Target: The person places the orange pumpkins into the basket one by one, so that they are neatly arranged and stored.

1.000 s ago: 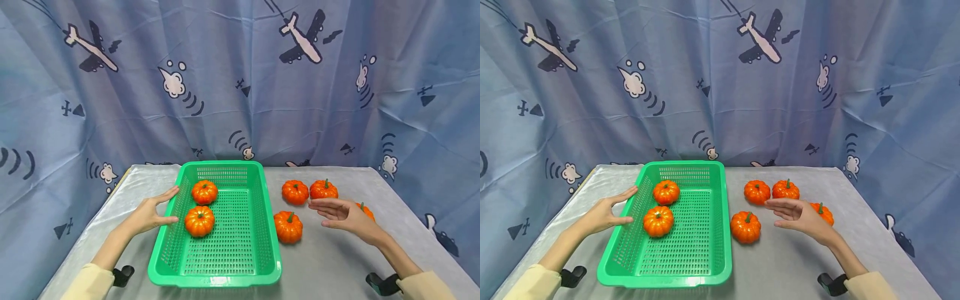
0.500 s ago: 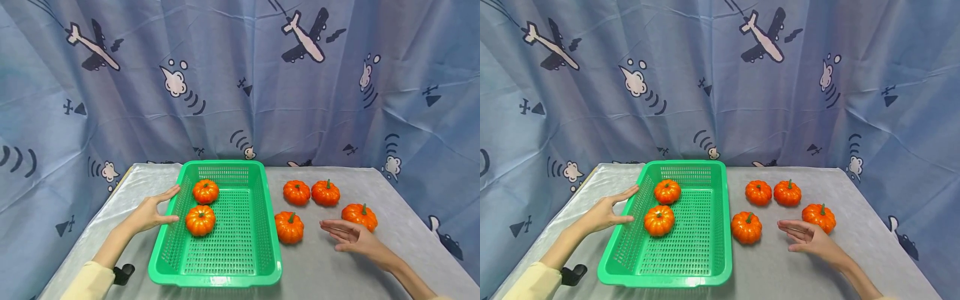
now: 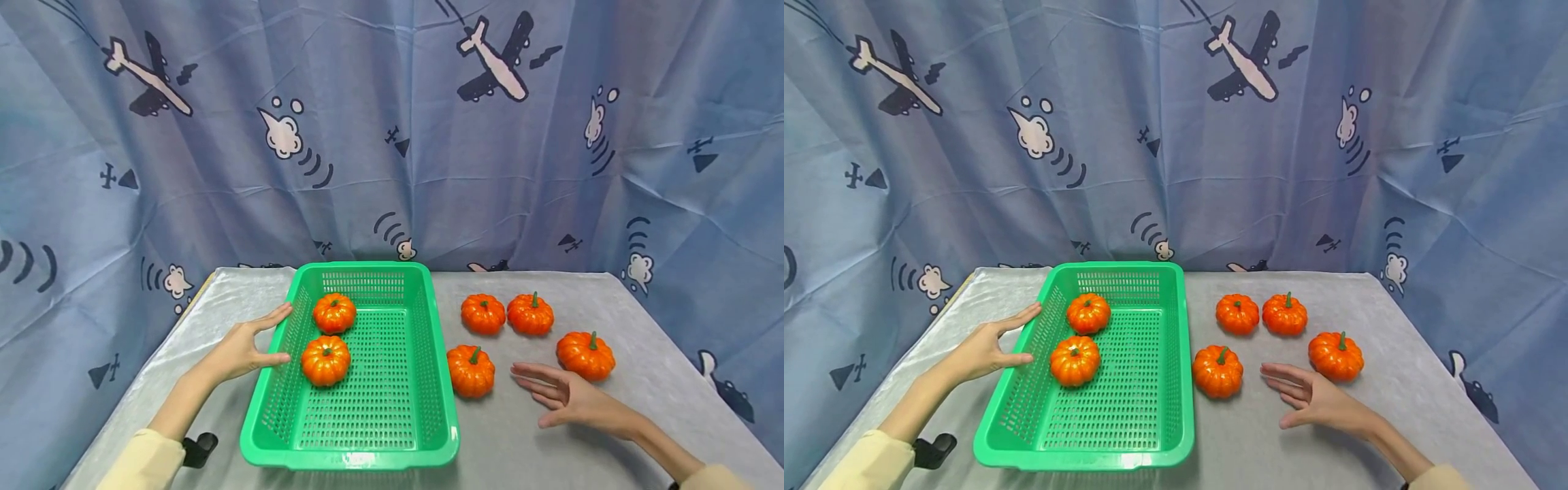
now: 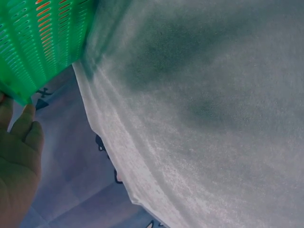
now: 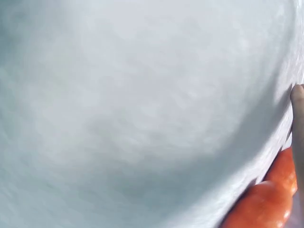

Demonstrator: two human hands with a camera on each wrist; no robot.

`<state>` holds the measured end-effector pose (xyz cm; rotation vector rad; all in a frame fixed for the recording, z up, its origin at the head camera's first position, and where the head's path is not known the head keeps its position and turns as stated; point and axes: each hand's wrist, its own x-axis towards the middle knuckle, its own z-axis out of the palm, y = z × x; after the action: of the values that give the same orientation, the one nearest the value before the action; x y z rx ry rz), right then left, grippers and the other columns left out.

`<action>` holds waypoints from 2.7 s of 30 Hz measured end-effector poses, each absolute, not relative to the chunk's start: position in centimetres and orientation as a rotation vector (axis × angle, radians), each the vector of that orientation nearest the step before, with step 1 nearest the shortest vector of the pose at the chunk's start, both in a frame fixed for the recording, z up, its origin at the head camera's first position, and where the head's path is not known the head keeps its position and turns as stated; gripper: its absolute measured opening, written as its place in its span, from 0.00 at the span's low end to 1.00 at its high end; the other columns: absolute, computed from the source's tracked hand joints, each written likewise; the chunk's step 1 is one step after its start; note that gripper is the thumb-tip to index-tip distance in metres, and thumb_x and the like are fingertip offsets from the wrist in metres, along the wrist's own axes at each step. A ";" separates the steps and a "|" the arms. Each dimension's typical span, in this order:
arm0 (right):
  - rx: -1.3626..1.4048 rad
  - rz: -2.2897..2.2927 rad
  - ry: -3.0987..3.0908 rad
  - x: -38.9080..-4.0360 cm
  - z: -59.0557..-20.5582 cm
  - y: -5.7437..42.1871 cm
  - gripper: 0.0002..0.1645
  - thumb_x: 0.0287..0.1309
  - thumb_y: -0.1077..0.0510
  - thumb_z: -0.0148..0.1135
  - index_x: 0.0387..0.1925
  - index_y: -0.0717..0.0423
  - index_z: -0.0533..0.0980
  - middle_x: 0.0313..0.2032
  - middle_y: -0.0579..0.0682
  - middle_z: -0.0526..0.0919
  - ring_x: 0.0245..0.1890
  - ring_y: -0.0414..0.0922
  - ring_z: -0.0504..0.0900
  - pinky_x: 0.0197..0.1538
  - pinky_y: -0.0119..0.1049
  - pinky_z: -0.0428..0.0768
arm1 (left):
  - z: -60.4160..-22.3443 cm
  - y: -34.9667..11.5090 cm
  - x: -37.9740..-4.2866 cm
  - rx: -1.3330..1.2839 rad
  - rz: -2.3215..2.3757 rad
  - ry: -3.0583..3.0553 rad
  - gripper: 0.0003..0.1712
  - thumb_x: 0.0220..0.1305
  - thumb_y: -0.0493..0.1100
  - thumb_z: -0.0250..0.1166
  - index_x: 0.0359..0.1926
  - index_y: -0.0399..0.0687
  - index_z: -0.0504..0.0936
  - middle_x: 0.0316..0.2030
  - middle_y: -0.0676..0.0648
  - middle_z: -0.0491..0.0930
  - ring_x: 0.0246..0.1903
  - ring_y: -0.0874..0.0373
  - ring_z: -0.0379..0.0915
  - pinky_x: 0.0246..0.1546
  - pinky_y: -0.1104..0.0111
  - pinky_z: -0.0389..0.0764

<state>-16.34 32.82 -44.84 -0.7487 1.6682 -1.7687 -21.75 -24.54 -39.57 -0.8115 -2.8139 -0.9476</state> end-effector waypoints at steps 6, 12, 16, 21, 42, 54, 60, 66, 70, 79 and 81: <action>-0.784 -1.622 1.832 -17.5 -44.6 31.3 0.54 0.56 0.74 0.61 0.71 0.72 0.35 0.73 0.66 0.41 0.68 0.29 0.58 0.63 0.24 0.64 | -39.5 -24.6 -21.7 -0.815 -0.954 -2.813 0.48 0.51 0.50 0.74 0.70 0.42 0.63 0.70 0.41 0.58 0.64 0.36 0.59 0.59 0.42 0.65; -0.863 -1.554 1.935 -18.7 -44.9 30.0 0.60 0.50 0.72 0.68 0.72 0.72 0.36 0.70 0.75 0.34 0.68 0.27 0.55 0.64 0.22 0.60 | -39.5 -24.6 -21.6 -0.806 -0.961 -2.816 0.48 0.51 0.51 0.74 0.70 0.42 0.63 0.70 0.41 0.59 0.64 0.36 0.59 0.59 0.42 0.65; -0.887 -1.526 1.988 -19.3 -45.1 29.4 0.61 0.48 0.71 0.71 0.73 0.69 0.40 0.71 0.72 0.36 0.68 0.26 0.55 0.65 0.22 0.58 | -39.5 -24.5 -21.7 -0.803 -0.960 -2.820 0.48 0.52 0.50 0.74 0.70 0.43 0.63 0.70 0.41 0.58 0.64 0.36 0.59 0.59 0.43 0.66; -0.917 -1.496 2.038 -20.1 -45.3 28.1 0.64 0.44 0.68 0.74 0.74 0.66 0.42 0.72 0.70 0.39 0.67 0.24 0.54 0.64 0.19 0.56 | -39.4 -24.5 -21.7 -0.802 -0.961 -2.824 0.48 0.52 0.49 0.74 0.70 0.42 0.63 0.70 0.41 0.58 0.64 0.36 0.59 0.59 0.43 0.67; -0.887 -1.471 2.434 -22.0 -45.6 21.9 0.46 0.39 0.59 0.79 0.61 0.55 0.65 0.52 0.57 0.75 0.47 0.44 0.78 0.46 0.37 0.82 | -39.7 -24.2 -21.8 -0.810 -0.999 -2.813 0.47 0.52 0.46 0.74 0.70 0.41 0.62 0.70 0.42 0.57 0.65 0.37 0.58 0.59 0.43 0.66; -0.504 -1.413 2.693 -21.5 -40.9 24.5 0.46 0.43 0.56 0.77 0.63 0.51 0.63 0.52 0.59 0.73 0.45 0.53 0.76 0.42 0.40 0.80 | -39.4 -24.4 -21.7 -0.785 -0.986 -2.846 0.48 0.52 0.48 0.74 0.71 0.42 0.62 0.71 0.42 0.57 0.63 0.36 0.61 0.59 0.42 0.65; -0.551 -1.457 2.691 -21.3 -38.2 23.9 0.45 0.46 0.56 0.76 0.64 0.48 0.62 0.54 0.57 0.71 0.47 0.54 0.74 0.41 0.40 0.81 | -39.3 -24.4 -21.7 -0.792 -0.969 -2.831 0.48 0.51 0.46 0.74 0.70 0.41 0.62 0.70 0.41 0.57 0.63 0.36 0.61 0.59 0.42 0.65; -0.637 -1.565 2.574 -21.3 -36.7 22.4 0.44 0.46 0.60 0.75 0.63 0.50 0.63 0.53 0.54 0.72 0.49 0.54 0.72 0.42 0.40 0.82 | -39.2 -24.4 -21.7 -0.791 -0.965 -2.838 0.48 0.51 0.46 0.75 0.70 0.41 0.62 0.70 0.40 0.57 0.62 0.35 0.62 0.59 0.41 0.64; -0.657 -1.594 2.528 -21.1 -36.0 21.3 0.43 0.46 0.60 0.75 0.63 0.50 0.64 0.54 0.55 0.71 0.50 0.55 0.72 0.43 0.40 0.83 | -39.2 -24.3 -21.8 -0.796 -0.966 -2.835 0.48 0.51 0.48 0.75 0.70 0.41 0.63 0.70 0.41 0.57 0.63 0.35 0.61 0.60 0.42 0.64; -0.721 -1.645 2.417 -21.0 -35.1 18.7 0.44 0.43 0.62 0.76 0.62 0.49 0.64 0.53 0.55 0.73 0.50 0.56 0.73 0.43 0.42 0.83 | -39.6 -24.5 -21.9 -0.801 -0.966 -2.822 0.48 0.51 0.48 0.74 0.70 0.41 0.63 0.70 0.42 0.58 0.64 0.37 0.60 0.60 0.43 0.65; -0.727 -1.645 2.407 -21.0 -35.0 18.3 0.44 0.43 0.62 0.76 0.62 0.47 0.64 0.53 0.55 0.73 0.50 0.56 0.73 0.43 0.43 0.83 | -39.6 -24.5 -21.9 -0.802 -0.964 -2.820 0.48 0.51 0.49 0.74 0.70 0.42 0.63 0.70 0.42 0.58 0.64 0.37 0.60 0.59 0.43 0.66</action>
<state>-20.97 18.33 -34.98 -0.7269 2.4074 -1.6453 -21.88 -24.50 -39.62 -0.8015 -2.8199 -0.9640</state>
